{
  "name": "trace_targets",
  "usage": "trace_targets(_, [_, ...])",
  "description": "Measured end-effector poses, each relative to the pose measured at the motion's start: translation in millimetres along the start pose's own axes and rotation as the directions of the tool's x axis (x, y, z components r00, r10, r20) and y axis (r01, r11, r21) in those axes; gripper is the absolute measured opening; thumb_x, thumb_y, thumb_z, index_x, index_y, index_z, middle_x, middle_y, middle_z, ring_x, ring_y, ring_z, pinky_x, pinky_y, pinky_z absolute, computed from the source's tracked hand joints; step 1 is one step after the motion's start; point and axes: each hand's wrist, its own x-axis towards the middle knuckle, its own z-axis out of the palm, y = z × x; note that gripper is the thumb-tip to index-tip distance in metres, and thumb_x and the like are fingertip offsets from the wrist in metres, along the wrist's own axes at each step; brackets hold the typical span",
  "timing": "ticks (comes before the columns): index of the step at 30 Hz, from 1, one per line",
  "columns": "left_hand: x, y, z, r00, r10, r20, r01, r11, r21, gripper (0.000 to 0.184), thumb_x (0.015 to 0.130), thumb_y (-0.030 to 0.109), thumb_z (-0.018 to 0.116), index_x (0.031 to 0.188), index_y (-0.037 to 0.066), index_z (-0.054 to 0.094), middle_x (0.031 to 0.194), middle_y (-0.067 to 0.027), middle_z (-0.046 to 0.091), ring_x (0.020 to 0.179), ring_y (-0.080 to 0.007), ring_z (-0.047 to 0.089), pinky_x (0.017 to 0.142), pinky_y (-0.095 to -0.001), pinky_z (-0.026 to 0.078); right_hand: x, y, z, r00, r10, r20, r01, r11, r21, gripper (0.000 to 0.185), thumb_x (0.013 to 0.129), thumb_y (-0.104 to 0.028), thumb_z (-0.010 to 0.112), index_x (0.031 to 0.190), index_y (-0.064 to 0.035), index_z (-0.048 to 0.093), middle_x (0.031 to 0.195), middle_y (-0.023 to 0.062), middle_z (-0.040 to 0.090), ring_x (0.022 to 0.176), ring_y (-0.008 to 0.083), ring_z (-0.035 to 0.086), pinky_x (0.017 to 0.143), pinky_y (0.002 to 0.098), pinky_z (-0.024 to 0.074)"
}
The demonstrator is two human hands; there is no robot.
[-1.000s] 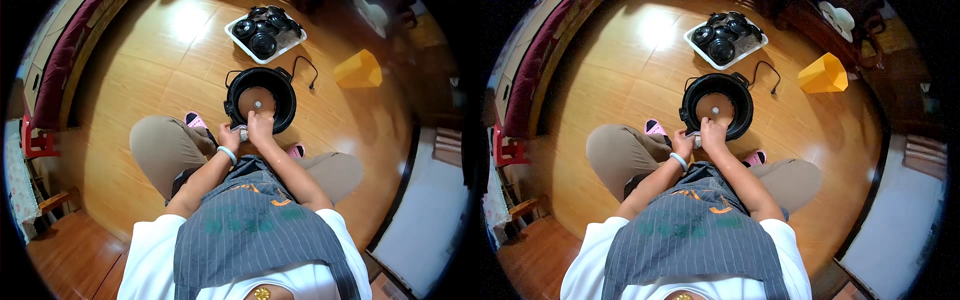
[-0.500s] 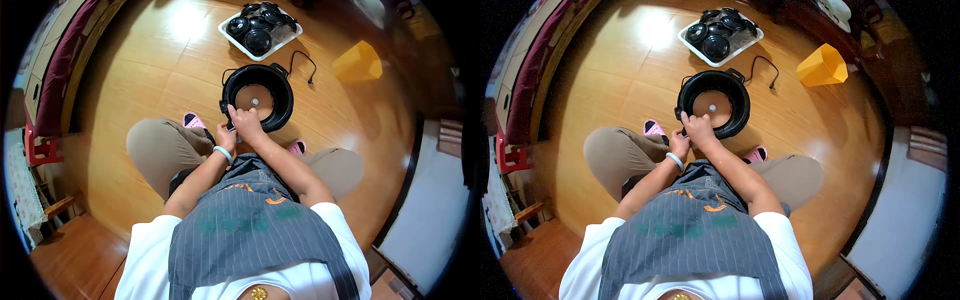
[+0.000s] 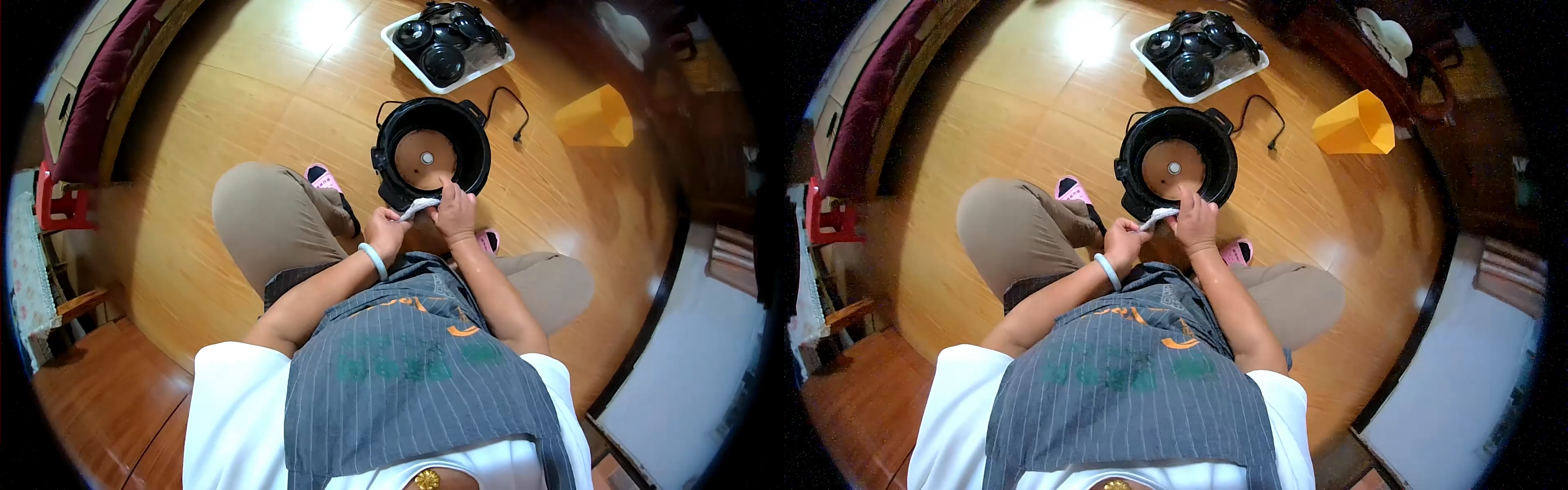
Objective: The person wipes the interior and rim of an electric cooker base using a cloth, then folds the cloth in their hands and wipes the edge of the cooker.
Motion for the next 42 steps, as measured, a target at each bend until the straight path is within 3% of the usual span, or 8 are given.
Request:
trace_targets(10, [-14, 3, 2, 0.991, -0.053, 0.122, 0.059, 0.997, -0.043, 0.025, 0.073, -0.003, 0.069, 0.078, 0.008, 0.047, 0.071, -0.0023, 0.053, 0.061, -0.013, 0.05, 0.054, -0.0278, 0.044, -19, 12, -25, 0.997, -0.081, 0.019, 0.079, 0.994, 0.069, 0.062, 0.058, -0.025, 0.076, 0.11, -0.0106, 0.047, 0.094, 0.0073, 0.056, 0.079, 0.0268, 0.057, 0.07, 0.0374, 0.0403])
trace_targets(15, [-4, -13, 9, 0.955, -0.215, 0.203, 0.23, 0.972, -0.051, 0.023, 0.078, 0.0, 0.065, 0.084, 0.009, 0.045, 0.076, -0.0047, 0.055, 0.063, -0.0167, 0.055, 0.052, -0.03, 0.049, -18, 4, -41, 0.969, -0.092, 0.229, 0.08, 0.995, 0.064, 0.04, 0.064, -0.023, 0.074, 0.097, -0.012, 0.054, 0.087, 0.0073, 0.056, 0.08, 0.0278, 0.056, 0.069, 0.0391, 0.0411])
trace_targets(17, [-8, -9, 5, 0.909, -0.298, 0.29, 0.383, 0.872, -0.304, 0.022, 0.081, 0.003, 0.063, 0.089, 0.01, 0.044, 0.078, -0.0063, 0.055, 0.063, -0.0188, 0.057, 0.05, -0.0319, 0.051, -20, 1, -41, 0.961, -0.129, 0.243, 0.111, 0.99, 0.086, 0.037, 0.062, -0.023, 0.074, 0.092, -0.0126, 0.054, 0.084, 0.0064, 0.055, 0.078, 0.0267, 0.056, 0.067, 0.0389, 0.0403])
trace_targets(21, [1, -19, 7, 0.934, -0.283, 0.219, 0.347, 0.866, -0.36, 0.021, 0.083, 0.004, 0.062, 0.09, 0.009, 0.043, 0.079, -0.0066, 0.054, 0.062, -0.018, 0.056, 0.05, -0.0327, 0.052, -27, -5, -34, 0.946, -0.148, 0.289, 0.093, 0.976, 0.196, 0.026, 0.063, -0.02, 0.074, 0.079, -0.0113, 0.056, 0.081, 0.0075, 0.054, 0.078, 0.0273, 0.056, 0.067, 0.0407, 0.0412])
trace_targets(23, [8, -26, 8, 0.97, -0.239, 0.038, 0.242, 0.949, -0.202, 0.021, 0.081, 0.004, 0.063, 0.087, 0.009, 0.044, 0.075, -0.0059, 0.053, 0.061, -0.0172, 0.055, 0.048, -0.0317, 0.05, -31, -4, -27, 0.924, -0.102, 0.369, 0.019, 0.975, 0.221, 0.025, 0.063, -0.018, 0.073, 0.079, -0.0102, 0.056, 0.081, 0.0084, 0.055, 0.079, 0.0285, 0.057, 0.068, 0.0418, 0.0421])
trace_targets(24, [10, -28, 8, 0.971, -0.236, 0.04, 0.24, 0.951, -0.194, 0.021, 0.081, 0.004, 0.063, 0.087, 0.009, 0.044, 0.075, -0.0059, 0.053, 0.061, -0.0172, 0.055, 0.048, -0.0317, 0.05, -31, -5, -28, 0.891, -0.063, 0.45, -0.049, 0.971, 0.233, 0.023, 0.064, -0.016, 0.073, 0.08, -0.0092, 0.056, 0.081, 0.0094, 0.055, 0.08, 0.0298, 0.057, 0.069, 0.0429, 0.043])
trace_targets(30, [3, -20, 3, 0.991, -0.13, 0.019, 0.131, 0.982, -0.134, 0.022, 0.078, 0.003, 0.067, 0.081, 0.008, 0.046, 0.067, -0.0037, 0.052, 0.053, -0.0146, 0.051, 0.044, -0.029, 0.041, -24, -9, -44, 0.911, 0.086, 0.403, -0.224, 0.924, 0.31, 0.024, 0.063, -0.003, 0.069, 0.085, -0.0065, 0.058, 0.083, 0.0128, 0.058, 0.081, 0.0347, 0.058, 0.072, 0.0437, 0.0471])
trace_targets(42, [-2, -6, -1, 0.996, -0.08, -0.049, 0.075, 0.992, -0.105, 0.023, 0.078, 0.006, 0.071, 0.082, 0.006, 0.048, 0.069, -0.0042, 0.053, 0.057, -0.0125, 0.049, 0.05, -0.0282, 0.042, -12, -22, -46, 0.913, -0.012, 0.407, -0.153, 0.916, 0.37, 0.05, 0.069, -0.008, 0.065, 0.118, -0.0103, 0.055, 0.091, 0.0146, 0.06, 0.088, 0.0345, 0.058, 0.078, 0.0437, 0.0457])
